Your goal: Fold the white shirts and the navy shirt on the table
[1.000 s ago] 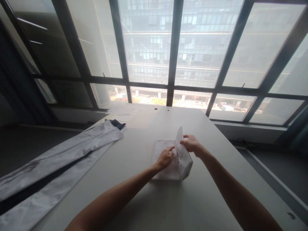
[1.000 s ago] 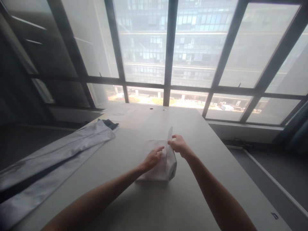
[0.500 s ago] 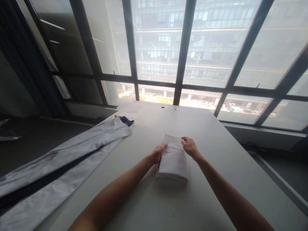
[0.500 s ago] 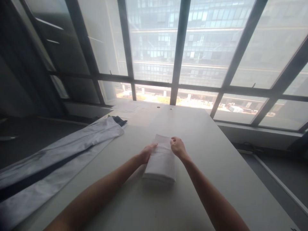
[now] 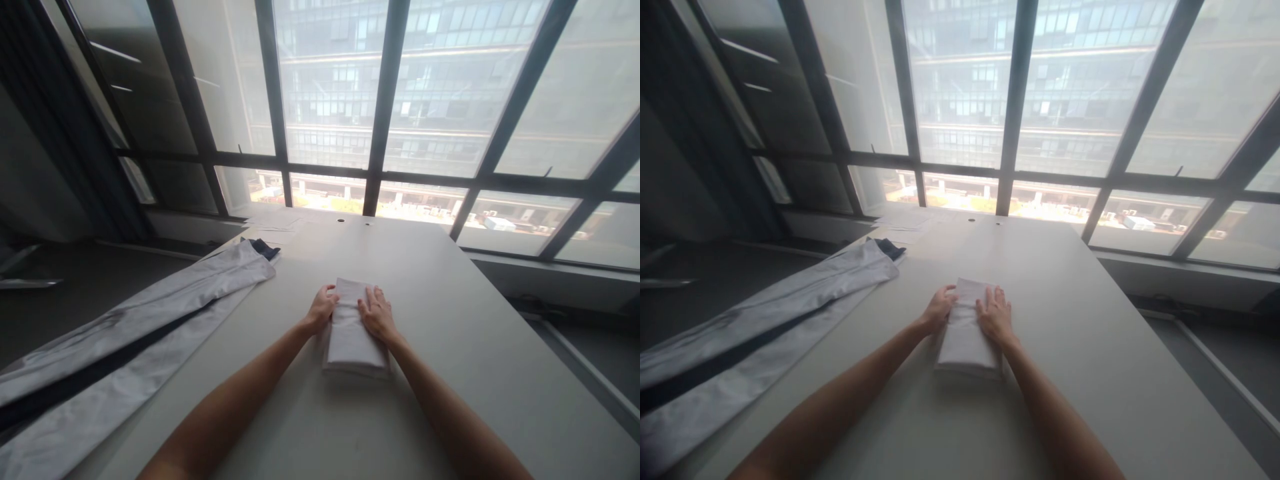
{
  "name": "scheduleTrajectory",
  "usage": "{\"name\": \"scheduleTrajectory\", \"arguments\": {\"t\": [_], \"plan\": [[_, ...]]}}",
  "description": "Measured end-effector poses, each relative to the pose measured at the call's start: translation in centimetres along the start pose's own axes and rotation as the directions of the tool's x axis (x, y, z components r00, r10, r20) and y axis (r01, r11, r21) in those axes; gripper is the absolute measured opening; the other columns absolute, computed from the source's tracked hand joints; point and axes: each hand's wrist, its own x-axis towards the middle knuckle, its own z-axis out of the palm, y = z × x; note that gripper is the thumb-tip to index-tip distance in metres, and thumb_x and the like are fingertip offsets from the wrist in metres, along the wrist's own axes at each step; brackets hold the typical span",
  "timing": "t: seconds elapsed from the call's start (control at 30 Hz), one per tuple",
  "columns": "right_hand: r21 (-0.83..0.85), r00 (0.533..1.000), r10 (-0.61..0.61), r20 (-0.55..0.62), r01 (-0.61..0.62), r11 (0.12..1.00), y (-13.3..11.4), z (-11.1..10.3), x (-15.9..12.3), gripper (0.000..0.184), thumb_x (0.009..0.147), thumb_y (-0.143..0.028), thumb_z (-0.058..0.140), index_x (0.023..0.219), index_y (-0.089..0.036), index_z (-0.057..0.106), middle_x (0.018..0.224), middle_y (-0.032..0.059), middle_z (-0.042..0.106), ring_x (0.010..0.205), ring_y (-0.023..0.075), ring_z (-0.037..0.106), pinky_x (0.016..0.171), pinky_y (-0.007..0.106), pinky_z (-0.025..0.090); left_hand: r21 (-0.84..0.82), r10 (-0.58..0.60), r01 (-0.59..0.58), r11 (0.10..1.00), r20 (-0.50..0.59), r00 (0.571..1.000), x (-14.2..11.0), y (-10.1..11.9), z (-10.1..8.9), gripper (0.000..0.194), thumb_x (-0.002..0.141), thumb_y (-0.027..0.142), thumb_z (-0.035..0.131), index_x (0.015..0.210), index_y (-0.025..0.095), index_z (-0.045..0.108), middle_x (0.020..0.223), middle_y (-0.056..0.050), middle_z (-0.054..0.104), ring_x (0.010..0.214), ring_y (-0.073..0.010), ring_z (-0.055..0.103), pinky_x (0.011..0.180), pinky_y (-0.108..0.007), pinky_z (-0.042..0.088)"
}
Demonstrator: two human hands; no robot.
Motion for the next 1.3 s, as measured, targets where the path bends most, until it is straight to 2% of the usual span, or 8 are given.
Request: {"name": "scheduleTrajectory", "arguments": {"t": [0.23, 0.33, 0.43, 0.5, 0.6, 0.73, 1.13, 1.3], "plan": [[0.141, 0.999, -0.013, -0.046, 0.019, 0.99, 0.3, -0.7, 0.4, 0.062, 0.1, -0.041, 0.036, 0.153, -0.008, 0.041, 0.161, 0.0174, 0.035, 0.151, 0.0224, 0.03, 0.122, 0.038, 0.024, 0.312, 0.136, -0.099, 0.945, -0.097, 0.986, 0.8, -0.7, -1.2, 0.055, 0.089, 0.023, 0.061, 0.141, 0.015, 0.045, 0.093, -0.006, 0.069, 0.066, -0.0147, 0.063, 0.06, -0.023, 0.05], [0.016, 0.999, -0.048, 0.025, 0.047, 0.999, -0.2, -0.8, -0.3, 0.066, 0.097, -0.044, 0.045, 0.154, -0.011, 0.039, 0.166, 0.0184, 0.024, 0.154, 0.0276, 0.019, 0.122, 0.045, 0.02, 0.412, 0.168, -0.118, 0.904, -0.089, 0.982, 0.9, -0.5, -1.2, 0.055, 0.089, 0.02, 0.056, 0.142, 0.013, 0.045, 0.092, -0.007, 0.07, 0.072, -0.0186, 0.066, 0.067, -0.029, 0.055], [-0.121, 0.996, -0.049, 0.069, 0.057, 0.991, -0.8, -0.7, -1.2, 0.068, 0.098, -0.048, 0.046, 0.157, -0.016, 0.035, 0.168, 0.018, 0.015, 0.155, 0.0317, 0.012, 0.121, 0.054, 0.015, 0.495, 0.278, -0.195, 0.847, -0.1, 0.955, 0.9, -0.1, -1.1, 0.059, 0.086, 0.016, 0.056, 0.144, 0.013, 0.046, 0.115, -0.014, 0.066, 0.102, -0.0252, 0.067, 0.09, -0.038, 0.055], [-0.174, 0.997, -0.044, 0.07, 0.056, 0.983, -1.2, -0.7, -1.5, 0.068, 0.099, -0.049, 0.043, 0.158, -0.017, 0.033, 0.168, 0.0182, 0.015, 0.155, 0.0316, 0.013, 0.121, 0.056, 0.013, 0.605, 0.436, -0.361, 0.71, 0.025, 0.9, 0.8, 0.0, -1.0, 0.058, 0.086, 0.015, 0.054, 0.144, 0.017, 0.048, 0.137, -0.014, 0.057, 0.128, -0.0266, 0.054, 0.11, -0.041, 0.044], [-0.234, 0.998, -0.049, 0.035, 0.055, 0.971, -1.8, -1.0, -1.9, 0.067, 0.099, -0.048, 0.043, 0.157, -0.016, 0.035, 0.167, 0.0197, 0.019, 0.154, 0.0325, 0.014, 0.121, 0.056, 0.011, 0.742, 0.483, -0.602, 0.297, 0.427, 0.765, 0.8, -0.4, -0.7, 0.052, 0.094, 0.019, 0.047, 0.146, 0.02, 0.05, 0.154, -0.01, 0.046, 0.146, -0.0256, 0.035, 0.123, -0.046, 0.025], [-0.291, 0.996, -0.081, -0.039, 0.066, 0.954, -2.9, -0.9, -3.3, 0.058, 0.101, -0.037, 0.039, 0.152, -0.01, 0.043, 0.164, 0.0225, 0.026, 0.154, 0.0329, 0.017, 0.121, 0.053, 0.012, 0.814, 0.266, -0.579, 0.049, 0.548, 0.793, 0.7, -1.3, -0.5, 0.052, 0.105, 0.03, 0.031, 0.156, 0.021, 0.037, 0.164, -0.009, 0.031, 0.153, -0.027, 0.023, 0.122, -0.058, 0.018], [-0.283, 0.922, -0.383, 0.048, 0.381, 0.88, -4.4, 0.9, -7.5, 0.061, 0.099, -0.033, 0.041, 0.155, -0.007, 0.038, 0.162, 0.0176, 0.032, 0.152, 0.0267, 0.024, 0.124, 0.046, 0.016, 0.878, 0.151, -0.479, 0.012, 0.472, 0.869, 1.1, -0.9, -0.9, 0.058, 0.105, 0.039, 0.026, 0.161, 0.023, 0.025, 0.168, -0.007, 0.017, 0.155, -0.027, 0.012, 0.121, -0.059, 0.016], [-0.195, 0.85, -0.482, 0.213, 0.52, 0.832, -3.7, -1.9, -7.8, 0.063, 0.099, -0.036, 0.042, 0.157, -0.011, 0.036, 0.162, 0.0135, 0.032, 0.152, 0.0251, 0.025, 0.125, 0.047, 0.012, 0.907, 0.31, -0.406, 0.111, 0.357, 0.881, 0.6, -0.2, -0.7, 0.047, 0.102, 0.037, 0.042, 0.145, 0.022, 0.052, 0.151, -0.013, 0.051, 0.142, -0.0275, 0.043, 0.117, -0.046, 0.031]]}}
